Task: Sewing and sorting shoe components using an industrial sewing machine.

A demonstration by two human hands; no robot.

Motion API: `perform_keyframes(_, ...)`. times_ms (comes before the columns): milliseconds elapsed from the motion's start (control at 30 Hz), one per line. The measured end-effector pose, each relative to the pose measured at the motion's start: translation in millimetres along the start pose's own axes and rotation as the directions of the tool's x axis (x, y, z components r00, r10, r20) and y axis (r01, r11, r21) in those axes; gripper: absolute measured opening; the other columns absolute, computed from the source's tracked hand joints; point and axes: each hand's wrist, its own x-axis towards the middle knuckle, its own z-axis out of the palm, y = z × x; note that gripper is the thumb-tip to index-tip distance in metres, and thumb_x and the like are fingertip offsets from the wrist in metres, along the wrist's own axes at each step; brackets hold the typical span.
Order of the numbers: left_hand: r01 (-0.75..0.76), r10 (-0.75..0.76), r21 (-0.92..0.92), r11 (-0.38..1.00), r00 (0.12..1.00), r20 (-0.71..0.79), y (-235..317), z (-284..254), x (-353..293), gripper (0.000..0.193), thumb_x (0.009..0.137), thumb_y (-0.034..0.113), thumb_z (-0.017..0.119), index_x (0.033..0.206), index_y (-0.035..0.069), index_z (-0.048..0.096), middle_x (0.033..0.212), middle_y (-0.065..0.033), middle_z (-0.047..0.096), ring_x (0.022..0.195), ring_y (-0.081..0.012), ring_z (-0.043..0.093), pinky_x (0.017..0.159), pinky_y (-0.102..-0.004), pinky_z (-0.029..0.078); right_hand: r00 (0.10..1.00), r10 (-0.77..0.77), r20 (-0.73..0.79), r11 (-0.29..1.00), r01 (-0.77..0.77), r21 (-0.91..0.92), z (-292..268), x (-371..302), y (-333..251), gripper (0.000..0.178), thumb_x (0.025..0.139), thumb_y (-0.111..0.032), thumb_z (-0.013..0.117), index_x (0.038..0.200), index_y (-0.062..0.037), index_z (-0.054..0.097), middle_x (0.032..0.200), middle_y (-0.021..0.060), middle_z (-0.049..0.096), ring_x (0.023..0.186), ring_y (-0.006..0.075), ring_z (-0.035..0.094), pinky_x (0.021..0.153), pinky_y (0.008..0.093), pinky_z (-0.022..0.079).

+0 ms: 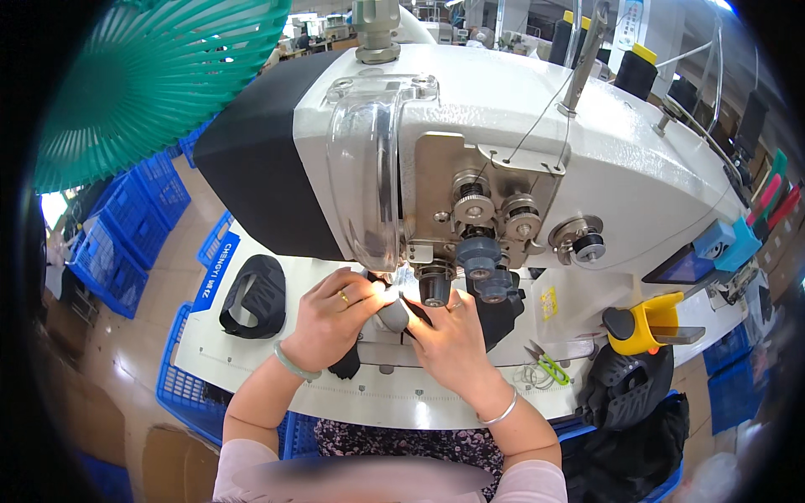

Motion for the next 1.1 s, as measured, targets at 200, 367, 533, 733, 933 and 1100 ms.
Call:
perform_keyframes(200, 0.005, -0.007, 0.045, 0.999, 0.999, 0.036, 1, 1, 0, 0.036, 0.060, 0.000, 0.065, 0.095, 0.008, 0.066, 0.092, -0.0009, 0.061, 0.087, -0.0207, 0.059, 0.073, -0.0328, 0.055, 0.999, -0.019, -0.047, 1.000, 0.017, -0.022, 3, 0, 0, 0.028, 0.067, -0.004, 0.067, 0.094, -0.0094, 0.066, 0.106, 0.0033, 0.061, 0.093, 0.0258, 0.055, 0.091, 0.0412, 0.037)
perform_keyframes(367, -0.027, 0.025, 0.095, 0.995, 0.999, 0.024, 5, -2, 0, 0.033, 0.062, 0.000, 0.067, 0.094, 0.006, 0.067, 0.091, -0.0029, 0.063, 0.084, -0.0222, 0.060, 0.072, -0.0328, 0.054, 0.995, -0.052, -0.083, 0.998, 0.048, -0.042, 2, 2, -2, 0.025, 0.068, -0.003, 0.064, 0.093, -0.0052, 0.066, 0.105, 0.0051, 0.063, 0.093, 0.0252, 0.057, 0.090, 0.0431, 0.040)
perform_keyframes(533, 0.416, -0.394, -0.236, 0.878, 0.909, 0.135, -4, -4, -3, 0.026, 0.069, 0.002, 0.064, 0.093, 0.008, 0.067, 0.086, -0.0015, 0.064, 0.077, -0.0218, 0.062, 0.069, -0.0295, 0.053, 0.989, -0.103, -0.107, 0.987, 0.088, -0.134, -2, 7, -7, 0.024, 0.065, -0.001, 0.065, 0.089, -0.0054, 0.067, 0.103, 0.0044, 0.067, 0.092, 0.0206, 0.057, 0.070, 0.0340, 0.042)
perform_keyframes(733, 0.098, -0.099, 0.012, 0.995, 0.995, 0.021, 9, -1, -5, 0.026, 0.066, 0.002, 0.063, 0.091, 0.006, 0.066, 0.091, -0.0029, 0.063, 0.082, -0.0201, 0.061, 0.072, -0.0301, 0.054, 0.992, -0.097, -0.080, 0.984, 0.084, -0.155, -3, 4, -5, 0.025, 0.064, 0.000, 0.065, 0.088, -0.0052, 0.067, 0.104, 0.0040, 0.068, 0.094, 0.0206, 0.058, 0.075, 0.0351, 0.045)
perform_keyframes(933, 0.089, -0.089, 0.048, 0.995, 0.996, -0.007, 14, 0, -4, 0.031, 0.066, -0.002, 0.062, 0.095, 0.008, 0.067, 0.094, -0.0016, 0.062, 0.082, -0.0217, 0.060, 0.066, -0.0318, 0.053, 0.996, -0.074, -0.055, 0.991, 0.068, -0.116, -3, 1, -5, 0.031, 0.068, -0.001, 0.062, 0.099, -0.0024, 0.066, 0.104, 0.0067, 0.066, 0.091, 0.0229, 0.057, 0.088, 0.0421, 0.043)
perform_keyframes(1100, 0.086, -0.088, 0.073, 0.994, 0.996, 0.024, 16, 0, -3, 0.029, 0.066, 0.001, 0.061, 0.095, 0.005, 0.065, 0.098, -0.0044, 0.061, 0.088, -0.0213, 0.060, 0.071, -0.0320, 0.053, 0.994, -0.081, -0.067, 0.991, 0.073, -0.113, 0, 1, -6, 0.032, 0.067, -0.002, 0.063, 0.099, -0.0011, 0.065, 0.106, 0.0090, 0.064, 0.096, 0.0250, 0.056, 0.090, 0.0439, 0.044)
